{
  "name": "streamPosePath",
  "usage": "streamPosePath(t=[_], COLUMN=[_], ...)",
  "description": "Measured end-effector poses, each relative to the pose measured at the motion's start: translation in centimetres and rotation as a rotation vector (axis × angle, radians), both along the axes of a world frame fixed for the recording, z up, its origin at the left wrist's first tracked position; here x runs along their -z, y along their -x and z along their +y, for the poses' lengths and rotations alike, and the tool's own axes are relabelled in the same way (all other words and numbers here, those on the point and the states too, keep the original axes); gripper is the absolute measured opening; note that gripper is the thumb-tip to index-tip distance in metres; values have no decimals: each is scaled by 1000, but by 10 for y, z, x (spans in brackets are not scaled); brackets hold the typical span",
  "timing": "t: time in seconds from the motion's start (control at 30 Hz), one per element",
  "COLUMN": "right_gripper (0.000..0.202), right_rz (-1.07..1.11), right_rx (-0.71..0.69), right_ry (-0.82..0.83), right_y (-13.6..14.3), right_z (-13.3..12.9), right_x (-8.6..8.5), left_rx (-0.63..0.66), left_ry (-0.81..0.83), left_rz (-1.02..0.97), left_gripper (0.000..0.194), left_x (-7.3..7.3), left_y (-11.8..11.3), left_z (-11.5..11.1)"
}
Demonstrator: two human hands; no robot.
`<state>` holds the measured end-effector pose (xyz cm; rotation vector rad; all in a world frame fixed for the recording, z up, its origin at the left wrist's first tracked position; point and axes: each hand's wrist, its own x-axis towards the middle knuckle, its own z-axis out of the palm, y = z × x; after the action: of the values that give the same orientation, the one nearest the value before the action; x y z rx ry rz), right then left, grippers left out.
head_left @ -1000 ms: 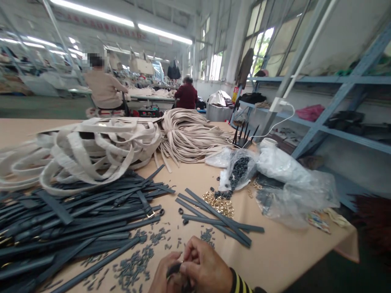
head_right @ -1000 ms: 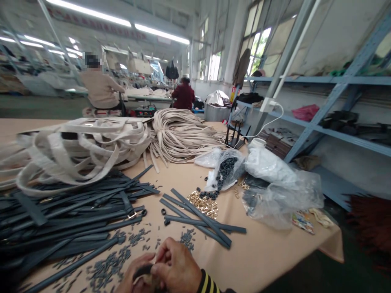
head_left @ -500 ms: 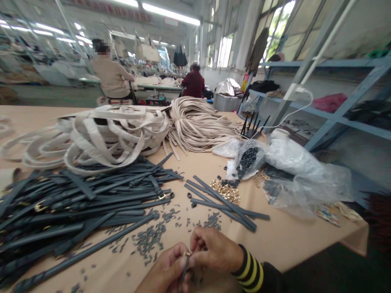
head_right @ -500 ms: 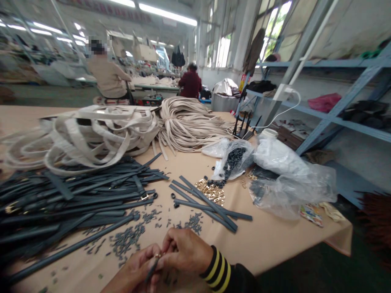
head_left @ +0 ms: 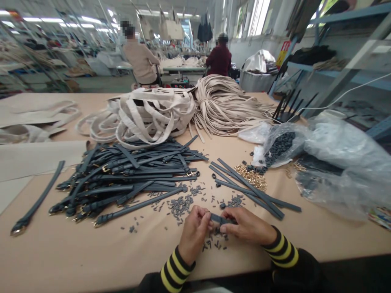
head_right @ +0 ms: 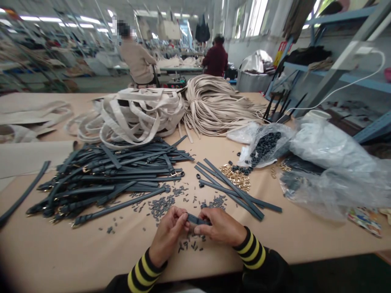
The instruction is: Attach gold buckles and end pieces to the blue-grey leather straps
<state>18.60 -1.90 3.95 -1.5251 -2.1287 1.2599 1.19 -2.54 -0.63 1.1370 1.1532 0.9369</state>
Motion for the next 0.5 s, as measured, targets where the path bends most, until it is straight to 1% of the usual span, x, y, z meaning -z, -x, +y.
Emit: streamPosePath(t=[0.1, 0.17, 0.23, 0.3, 0.37, 0.43, 0.5], right_gripper=[13, 13, 12, 12, 13, 12, 11], right_rz=[46, 62, 47, 15, -25, -62, -97], right_rx=[-6, -5, -20, -48, -75, -94, -115], right_ry=[4, -11, -47, -92, -127, -143, -148], right_y=[0, 0, -1, -2, -3, -4, -7], right_z=[2, 2, 2, 1, 1, 3, 7], right_x=[3, 6, 9, 11, 13, 13, 11], left_rx=[-6, 32, 112, 201, 248, 268, 286], left_ry=[-27, -16, 47, 147, 234, 257, 236], left_rz=[26, -5, -36, -43, -45, -42, -24], left_gripper=[20, 20, 22, 26, 30, 33, 33], left_x=[-1, 0, 2, 3, 3, 3, 3], left_y=[-1, 2, 5, 7, 8, 8, 6], left_z=[1, 3, 6, 7, 8, 9, 10])
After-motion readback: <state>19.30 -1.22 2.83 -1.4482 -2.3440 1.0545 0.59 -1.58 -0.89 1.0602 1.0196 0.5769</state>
